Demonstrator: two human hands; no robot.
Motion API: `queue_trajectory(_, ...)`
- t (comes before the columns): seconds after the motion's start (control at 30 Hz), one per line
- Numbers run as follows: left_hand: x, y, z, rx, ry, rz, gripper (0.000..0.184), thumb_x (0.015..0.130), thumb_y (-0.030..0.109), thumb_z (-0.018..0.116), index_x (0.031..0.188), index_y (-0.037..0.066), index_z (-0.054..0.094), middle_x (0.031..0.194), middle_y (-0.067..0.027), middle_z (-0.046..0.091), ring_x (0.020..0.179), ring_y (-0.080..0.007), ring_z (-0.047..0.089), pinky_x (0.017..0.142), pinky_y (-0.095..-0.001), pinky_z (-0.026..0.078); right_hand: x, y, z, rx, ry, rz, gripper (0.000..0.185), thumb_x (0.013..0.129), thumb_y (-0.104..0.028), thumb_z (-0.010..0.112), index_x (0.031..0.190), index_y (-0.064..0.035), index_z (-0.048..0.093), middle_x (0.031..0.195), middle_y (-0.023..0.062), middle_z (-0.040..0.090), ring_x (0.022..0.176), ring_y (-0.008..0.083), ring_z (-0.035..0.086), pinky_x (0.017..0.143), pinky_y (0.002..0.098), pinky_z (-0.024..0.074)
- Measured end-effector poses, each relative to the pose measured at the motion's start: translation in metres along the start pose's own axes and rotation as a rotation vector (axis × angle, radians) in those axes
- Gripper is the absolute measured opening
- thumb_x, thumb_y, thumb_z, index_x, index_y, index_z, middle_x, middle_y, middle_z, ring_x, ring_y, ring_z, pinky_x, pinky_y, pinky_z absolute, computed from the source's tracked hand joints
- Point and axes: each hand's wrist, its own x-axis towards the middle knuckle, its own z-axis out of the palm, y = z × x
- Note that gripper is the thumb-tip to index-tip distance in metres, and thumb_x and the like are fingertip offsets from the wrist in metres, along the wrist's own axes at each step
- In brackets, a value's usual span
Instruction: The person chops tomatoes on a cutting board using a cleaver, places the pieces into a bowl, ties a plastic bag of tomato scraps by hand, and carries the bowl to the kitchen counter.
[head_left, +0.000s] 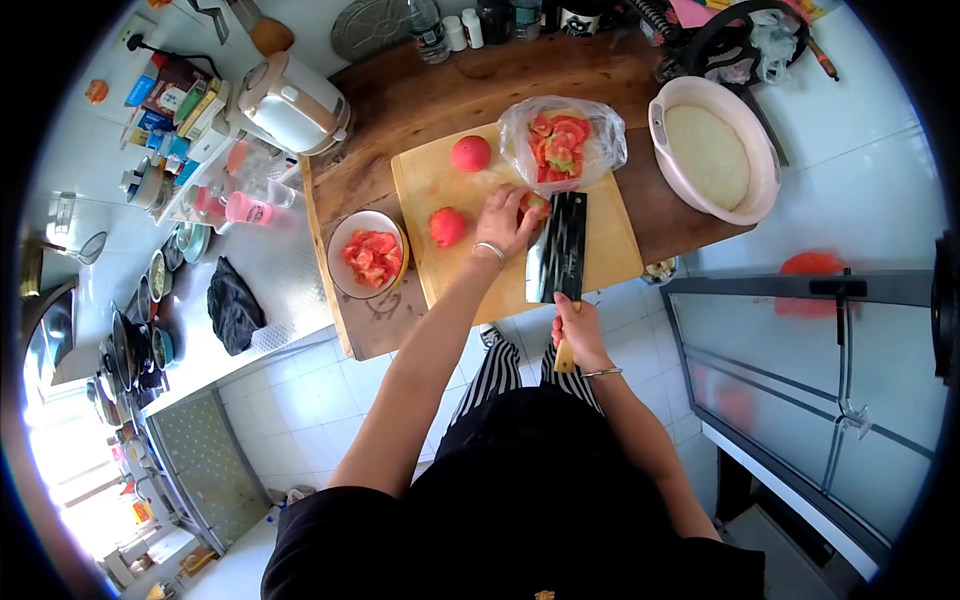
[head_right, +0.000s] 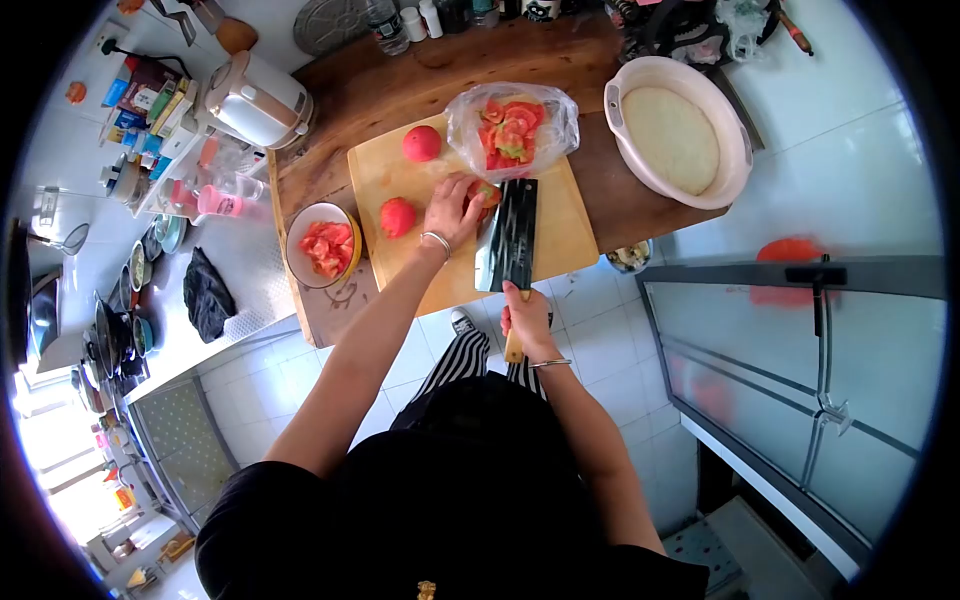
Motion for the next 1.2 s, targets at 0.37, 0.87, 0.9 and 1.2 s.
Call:
queue_trajectory(0.37, -0.028, 0.015, 0.009, -0.201, 0.181, -0.201, 0.041, 0.091, 0.030, 0.055, 0.122, 0.003, 0.055, 0.121, -0.0176, 0.056, 0.112, -0.0375, 0.051, 0.098, -0.0428, 0.040, -0.023, 0.011, 0.055, -0.131, -0.002, -0.069, 0.032, 0.092, -0.029, 0.059, 0.074, -0.0049, 0.050, 0.047, 0.0029, 0.047, 0.033, 0.0132, 0.043, 0.032, 0.0286, 0.0352)
queue_trajectory(0.87, 0.083, 0.104, 0.000, -0.217, 0.450, 0.114, 0.042, 0.079, 0.021, 0.071, 0.118, 0.010, 0.061, 0.123, -0.0161, 0.053, 0.116, -0.0368, 0.048, 0.099, -0.0427, 0.040, -0.022, -0.112, 0.012, -0.145, -0.054, -0.383, 0.018, 0.088, -0.011, 0.063, 0.087, -0.0017, 0.048, 0.054, 0.0003, 0.047, 0.036, 0.0093, 0.043, 0.034, 0.0255, 0.0327)
queue_trajectory(0.9, 0.094, 0.104, 0.007, -0.158, 0.471, 0.128, 0.040, 0.079, 0.021, 0.071, 0.117, 0.011, 0.062, 0.123, -0.0159, 0.053, 0.116, -0.0368, 0.048, 0.099, -0.0429, 0.040, -0.016, -0.123, 0.007, -0.165, -0.059, -0.450, 0.019, 0.088, -0.012, 0.063, 0.086, -0.0021, 0.047, 0.054, 0.0004, 0.047, 0.036, 0.0093, 0.043, 0.034, 0.0256, 0.0326)
queue_trajectory(1.2, 0.118, 0.051, 0.075, -0.029, 0.442, -0.205, 0.022, 0.085, 0.020, 0.065, 0.102, 0.007, 0.065, 0.121, -0.0137, 0.056, 0.115, -0.0359, 0.049, 0.097, -0.0414, 0.041, 0.036, -0.147, -0.048, -0.146, -0.026, -0.440, 0.022, 0.089, -0.015, 0.065, 0.087, -0.0040, 0.046, 0.055, -0.0003, 0.047, 0.038, 0.0084, 0.044, 0.034, 0.0258, 0.0336)
